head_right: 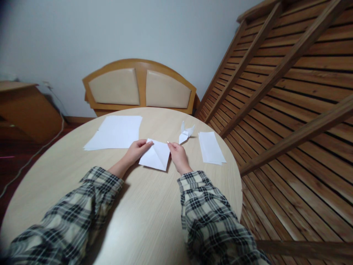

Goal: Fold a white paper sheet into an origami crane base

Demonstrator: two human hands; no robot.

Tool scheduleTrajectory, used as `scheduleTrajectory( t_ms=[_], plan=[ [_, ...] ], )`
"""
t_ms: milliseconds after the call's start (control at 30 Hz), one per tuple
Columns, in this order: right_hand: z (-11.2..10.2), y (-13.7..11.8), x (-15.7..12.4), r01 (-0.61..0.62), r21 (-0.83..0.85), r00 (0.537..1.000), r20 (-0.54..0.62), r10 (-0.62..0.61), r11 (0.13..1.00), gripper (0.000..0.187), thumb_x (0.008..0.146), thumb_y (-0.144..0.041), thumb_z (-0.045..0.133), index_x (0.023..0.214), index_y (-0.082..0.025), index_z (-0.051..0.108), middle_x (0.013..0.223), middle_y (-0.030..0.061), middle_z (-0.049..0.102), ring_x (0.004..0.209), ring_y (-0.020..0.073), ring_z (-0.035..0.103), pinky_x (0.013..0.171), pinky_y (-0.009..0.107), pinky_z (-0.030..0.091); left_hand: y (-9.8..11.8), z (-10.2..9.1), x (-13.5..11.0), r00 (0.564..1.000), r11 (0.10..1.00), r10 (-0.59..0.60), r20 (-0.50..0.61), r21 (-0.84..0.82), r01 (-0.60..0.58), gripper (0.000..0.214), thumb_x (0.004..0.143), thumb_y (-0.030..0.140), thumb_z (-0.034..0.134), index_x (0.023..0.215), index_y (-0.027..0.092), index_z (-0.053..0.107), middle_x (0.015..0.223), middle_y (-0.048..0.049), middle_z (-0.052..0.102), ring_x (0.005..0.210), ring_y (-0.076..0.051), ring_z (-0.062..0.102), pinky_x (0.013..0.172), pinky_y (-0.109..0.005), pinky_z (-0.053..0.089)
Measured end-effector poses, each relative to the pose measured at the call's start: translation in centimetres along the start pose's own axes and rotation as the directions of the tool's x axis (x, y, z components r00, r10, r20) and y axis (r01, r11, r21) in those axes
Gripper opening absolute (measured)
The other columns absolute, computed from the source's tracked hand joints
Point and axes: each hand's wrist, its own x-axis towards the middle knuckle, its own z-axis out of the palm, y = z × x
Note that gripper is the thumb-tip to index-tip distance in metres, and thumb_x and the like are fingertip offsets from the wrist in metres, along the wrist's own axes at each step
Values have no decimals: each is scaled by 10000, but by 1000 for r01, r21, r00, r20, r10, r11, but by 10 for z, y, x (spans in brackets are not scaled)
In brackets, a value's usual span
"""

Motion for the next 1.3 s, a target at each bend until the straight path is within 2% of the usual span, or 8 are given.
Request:
scheduleTrajectory(
  t_ms=[233, 367, 467, 567, 733, 900, 1200, 1300],
  plan=[
    [3, -14, -5, -124, 155, 991, 68, 114, 980, 427, 711, -613, 659, 716, -200, 550, 672, 2, 595, 592, 146, 546, 512, 259, 420, -3, -2, 2, 999, 1000, -9, -39, -28, 7, 283, 763, 416, 649, 661, 153, 626, 589, -12, 533, 512, -120, 424, 465, -266, 309],
    [3, -16, -7, -74, 131, 989, 138, 56, 989, 404, 718, -563, 689, 670, -195, 529, 631, -12, 572, 571, 130, 522, 518, 253, 403, -8, -3, 5, 996, 997, -8, -94, -80, 0, 278, 762, 422, 647, 726, 146, 642, 633, -15, 564, 552, -127, 455, 496, -264, 337],
    [3, -14, -8, -15, 63, 979, 204, 2, 998, 353, 737, -517, 693, 743, -170, 626, 691, 15, 631, 611, 140, 547, 565, 270, 420, -10, -4, 6, 989, 998, 11, -150, -67, -22, 292, 764, 433, 649, 689, 153, 622, 617, -2, 538, 560, -126, 447, 500, -262, 329],
    [3, -12, -8, 13, 7, 979, 202, -14, 1000, 346, 751, -502, 678, 791, -158, 674, 710, 27, 650, 619, 148, 553, 572, 277, 412, -10, -4, 6, 985, 999, 23, -172, -40, -30, 296, 774, 423, 646, 646, 160, 601, 591, 5, 506, 549, -124, 427, 488, -264, 307],
    [2, -8, -6, 19, -5, 988, 153, -18, 1000, 344, 753, -506, 673, 765, -163, 667, 687, 23, 638, 600, 155, 547, 544, 277, 386, -8, -2, 4, 995, 992, 29, -94, -119, -40, 257, 786, 400, 656, 719, 153, 629, 654, -20, 567, 578, -131, 474, 519, -269, 358],
    [2, -6, -4, -1, 25, 990, 140, -3, 1000, 364, 750, -517, 675, 816, -159, 673, 689, 21, 639, 592, 149, 547, 527, 268, 385, -8, 0, 4, 1000, 989, -18, 16, -144, 20, 268, 724, 368, 724, 819, 123, 674, 768, -73, 655, 643, -157, 543, 563, -278, 409],
    [5, -11, -8, -31, 73, 972, 236, 13, 997, 323, 723, -484, 725, 755, -170, 659, 697, 19, 661, 607, 140, 591, 545, 271, 469, -9, -3, 6, 993, 989, 20, -115, -143, -36, 270, 707, 359, 731, 840, 126, 700, 814, -82, 691, 677, -175, 567, 589, -284, 423],
    [5, -12, -10, -98, 139, 959, 276, 56, 985, 294, 701, -446, 763, 788, -184, 663, 763, 33, 697, 646, 155, 655, 601, 296, 538, -12, -4, 7, 985, 984, -8, -171, -178, -23, 295, 704, 362, 731, 876, 125, 698, 868, -91, 698, 710, -185, 582, 606, -293, 440]
  ],
)
